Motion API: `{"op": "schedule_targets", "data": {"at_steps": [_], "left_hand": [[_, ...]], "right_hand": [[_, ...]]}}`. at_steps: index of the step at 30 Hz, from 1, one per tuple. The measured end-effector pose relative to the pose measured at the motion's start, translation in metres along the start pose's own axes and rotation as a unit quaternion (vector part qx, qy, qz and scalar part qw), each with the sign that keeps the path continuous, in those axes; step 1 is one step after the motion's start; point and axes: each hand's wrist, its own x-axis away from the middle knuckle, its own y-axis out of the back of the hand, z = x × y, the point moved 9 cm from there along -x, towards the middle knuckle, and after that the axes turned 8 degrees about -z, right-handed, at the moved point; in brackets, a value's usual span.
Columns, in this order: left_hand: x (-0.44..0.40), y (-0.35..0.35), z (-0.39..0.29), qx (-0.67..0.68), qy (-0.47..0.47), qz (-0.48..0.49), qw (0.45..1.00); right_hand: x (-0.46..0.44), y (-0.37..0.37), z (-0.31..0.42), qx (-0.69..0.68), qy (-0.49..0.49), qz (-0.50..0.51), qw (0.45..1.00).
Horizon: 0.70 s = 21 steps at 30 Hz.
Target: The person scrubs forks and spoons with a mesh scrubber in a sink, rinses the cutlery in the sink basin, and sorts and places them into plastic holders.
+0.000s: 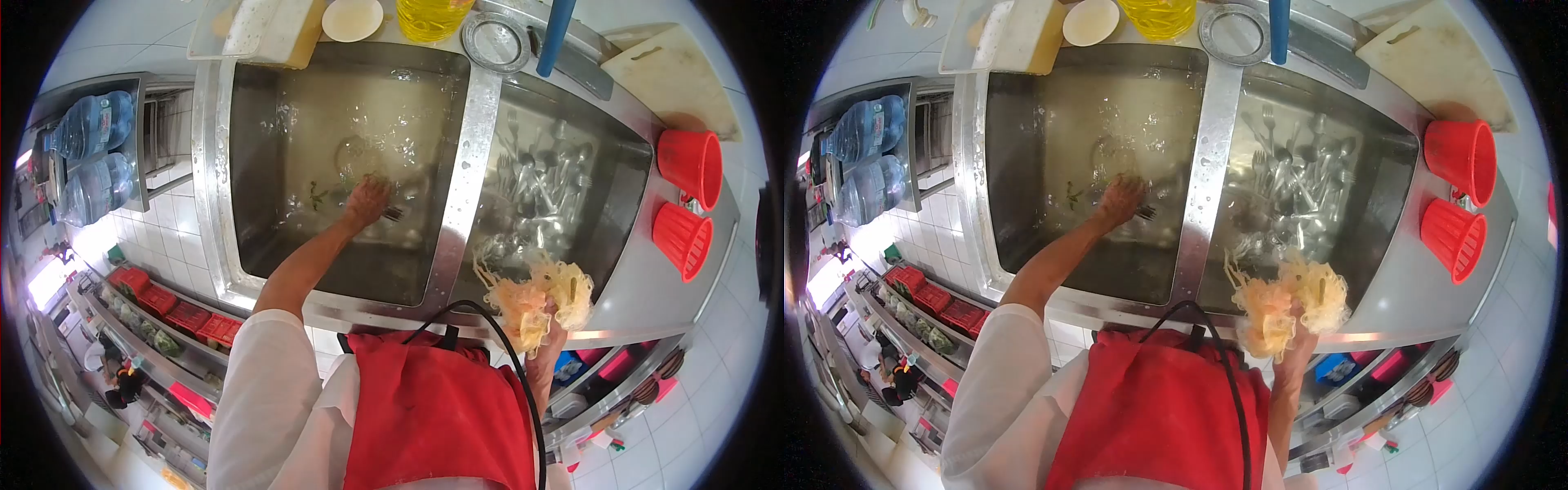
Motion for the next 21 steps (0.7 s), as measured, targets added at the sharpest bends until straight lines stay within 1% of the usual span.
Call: {"op": "schedule_targets", "data": {"at_steps": [2, 3, 5, 6, 8, 9, 11, 12, 14, 15, 16, 17, 18, 19, 20, 21], "left_hand": [[0.007, -0.013, -0.006, 0.039, -0.037, 0.057, 0.997], [0.011, -0.022, -0.002, 0.041, -0.038, 0.057, 0.997], [0.017, -0.022, 0.017, 0.015, -0.006, -0.078, 0.997], [0.020, -0.022, 0.023, 0.019, -0.007, -0.078, 0.997], [0.031, -0.020, 0.028, 0.083, -0.032, -0.020, 0.996], [0.036, -0.016, 0.030, 0.083, -0.026, -0.020, 0.996], [0.058, -0.023, 0.026, 0.119, -0.015, 0.065, 0.991], [0.064, -0.026, 0.025, 0.117, -0.015, 0.068, 0.991], [0.077, -0.029, 0.008, 0.149, -0.104, 0.074, 0.981], [0.081, -0.020, 0.015, 0.146, -0.104, 0.076, 0.981], [0.085, 0.000, 0.032, 0.170, -0.043, 0.062, 0.982], [0.088, 0.010, 0.047, 0.194, 0.019, 0.046, 0.980], [0.092, 0.005, 0.053, 0.195, 0.021, 0.046, 0.980], [0.099, -0.011, 0.071, 0.172, 0.062, 0.067, 0.981], [0.107, -0.025, 0.088, 0.149, 0.104, 0.087, 0.980], [0.110, -0.030, 0.095, 0.149, 0.107, 0.087, 0.979]], "right_hand": [[-0.001, 0.001, 0.000, 0.003, 0.011, 0.000, 1.000], [-0.002, 0.000, 0.002, 0.008, 0.023, 0.003, 1.000], [0.002, -0.005, 0.010, 0.033, 0.036, -0.004, 0.999], [0.004, -0.006, 0.014, 0.056, 0.050, -0.008, 0.997], [0.007, -0.004, 0.015, 0.061, 0.046, -0.011, 0.997], [0.005, -0.007, 0.016, 0.056, 0.046, -0.012, 0.997], [0.004, -0.010, 0.015, 0.050, 0.043, -0.015, 0.998], [0.005, -0.010, 0.013, 0.043, 0.040, -0.023, 0.998], [0.007, -0.010, 0.012, 0.033, 0.032, -0.031, 0.998], [0.007, -0.011, 0.012, 0.064, 0.007, -0.026, 0.998], [0.008, -0.012, 0.009, 0.098, -0.018, -0.021, 0.995], [0.008, -0.012, 0.008, 0.099, -0.019, -0.018, 0.995], [0.008, -0.014, 0.010, 0.087, 0.000, -0.015, 0.996], [0.008, -0.015, 0.013, 0.076, 0.021, -0.012, 0.997], [0.009, -0.017, 0.014, 0.077, 0.022, -0.009, 0.997], [0.009, -0.019, 0.016, 0.070, 0.016, -0.016, 0.997]]}}
